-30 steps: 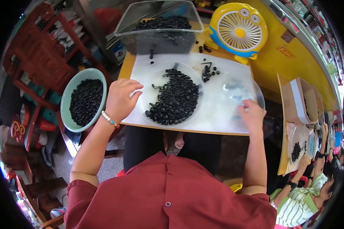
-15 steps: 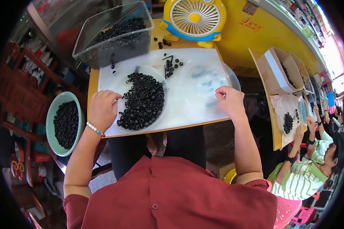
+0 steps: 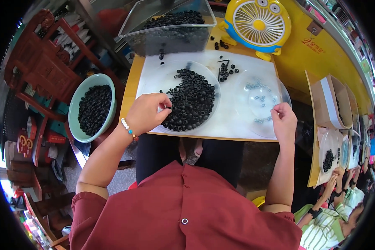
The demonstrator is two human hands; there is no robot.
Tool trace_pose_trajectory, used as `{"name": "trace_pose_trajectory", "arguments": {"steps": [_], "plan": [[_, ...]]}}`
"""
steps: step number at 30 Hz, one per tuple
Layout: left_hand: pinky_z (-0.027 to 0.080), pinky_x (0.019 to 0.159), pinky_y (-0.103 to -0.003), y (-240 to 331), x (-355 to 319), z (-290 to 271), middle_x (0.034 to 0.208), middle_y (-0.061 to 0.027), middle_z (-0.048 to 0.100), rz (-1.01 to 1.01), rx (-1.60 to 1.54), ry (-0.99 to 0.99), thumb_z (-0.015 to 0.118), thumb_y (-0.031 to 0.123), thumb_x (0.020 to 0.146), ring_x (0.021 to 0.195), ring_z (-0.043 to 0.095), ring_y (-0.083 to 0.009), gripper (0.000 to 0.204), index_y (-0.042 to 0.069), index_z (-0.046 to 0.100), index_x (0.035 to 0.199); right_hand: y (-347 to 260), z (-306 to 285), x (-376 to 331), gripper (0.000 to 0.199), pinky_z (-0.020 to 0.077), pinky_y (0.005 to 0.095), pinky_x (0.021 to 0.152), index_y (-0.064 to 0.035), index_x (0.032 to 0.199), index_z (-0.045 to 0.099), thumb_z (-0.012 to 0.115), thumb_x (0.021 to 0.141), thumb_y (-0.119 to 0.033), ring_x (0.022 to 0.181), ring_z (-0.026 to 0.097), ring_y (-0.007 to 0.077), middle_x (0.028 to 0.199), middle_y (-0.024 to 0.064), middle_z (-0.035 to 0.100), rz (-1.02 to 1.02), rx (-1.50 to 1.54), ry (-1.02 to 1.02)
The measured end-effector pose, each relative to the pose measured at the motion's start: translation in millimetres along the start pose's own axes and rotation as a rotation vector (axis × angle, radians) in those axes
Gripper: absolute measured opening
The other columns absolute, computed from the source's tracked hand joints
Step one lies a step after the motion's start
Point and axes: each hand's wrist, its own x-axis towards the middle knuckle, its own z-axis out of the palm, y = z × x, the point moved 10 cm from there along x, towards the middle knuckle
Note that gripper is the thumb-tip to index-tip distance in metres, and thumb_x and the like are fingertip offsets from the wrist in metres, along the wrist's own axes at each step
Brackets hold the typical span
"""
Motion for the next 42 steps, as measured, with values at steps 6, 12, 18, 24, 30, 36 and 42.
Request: {"name": "trace_pose_trajectory", "arguments": {"steps": [6,12,18,24,30,36,42], "plan": [[0.052,0.074,-0.025,-4,-14,20,0.089,-0.0043,0.066,-0.208,-0.952,0.008,0.063,-0.002,0.081,0.082,0.065,-0.0134,0.016,0.001,0.063,0.097,-45,21,-29,0.008,0.045,0.0225,0.069,0.0022,0.087,0.063,0.062,0.079,0.0,0.073,0.056,0.0072,0.079,0.0004,0.062,0.001,0.504,-0.148],[0.055,0.081,-0.028,30,-37,40,0.103,-0.0114,0.063,-0.268,-1.684,-0.053,0.06,-0.006,0.083,0.094,0.065,-0.0188,0.025,0.002,0.062,0.107,-139,83,-85,0.014,0.0486,0.0233,0.076,0.0027,0.089,0.062,0.063,0.076,0.009,0.079,0.061,0.0123,0.087,0.0067,0.063,0.121,1.095,-0.611],[0.056,0.077,-0.03,40,-52,37,0.102,-0.0149,0.063,-0.264,-1.703,0.042,0.061,-0.005,0.082,0.087,0.065,-0.0193,0.025,0.002,0.063,0.106,-194,99,-107,0.013,0.0544,0.0289,0.058,0.0065,0.097,0.058,0.059,0.084,0.008,0.067,0.063,0.0179,0.088,0.0113,0.063,0.022,1.308,-0.741],[0.052,0.076,-0.026,51,-58,10,0.097,-0.0092,0.061,-0.08,-1.398,0.141,0.065,-0.011,0.075,0.085,0.061,-0.0139,0.029,0.001,0.065,0.102,-196,97,-114,0.012,0.0509,0.0238,0.067,0.0046,0.096,0.06,0.06,0.084,0.006,0.075,0.061,0.0132,0.088,0.0089,0.063,-0.059,1.184,-0.627],[0.05,0.073,-0.024,60,-65,-8,0.095,-0.008,0.062,-0.01,-1.129,0.213,0.069,-0.011,0.071,0.084,0.06,-0.0131,0.026,0.001,0.068,0.094,-200,92,-114,0.014,0.0487,0.0219,0.068,0.002,0.093,0.06,0.067,0.081,0.0,0.078,0.06,0.0098,0.084,0.0056,0.063,-0.239,0.758,-0.606],[0.051,0.07,-0.024,71,-75,-5,0.092,-0.007,0.064,0.192,-1.065,0.125,0.069,-0.009,0.073,0.081,0.062,-0.0128,0.023,0.003,0.069,0.092,-193,137,-138,0.018,0.047,0.0208,0.064,-0.004,0.077,0.055,0.072,0.077,-0.003,0.07,0.057,0.008,0.078,0.0025,0.062,0.302,1.284,-1.112],[0.052,0.075,-0.027,30,-98,38,0.095,-0.0094,0.065,-0.076,-1.614,0.039,0.064,-0.007,0.079,0.083,0.062,-0.0129,0.018,0.001,0.066,0.095,-196,163,-161,0.019,0.0481,0.022,0.068,-0.0034,0.084,0.054,0.072,0.077,-0.002,0.074,0.058,0.0088,0.08,0.0023,0.06,0.22,1.126,-1.25]]}}
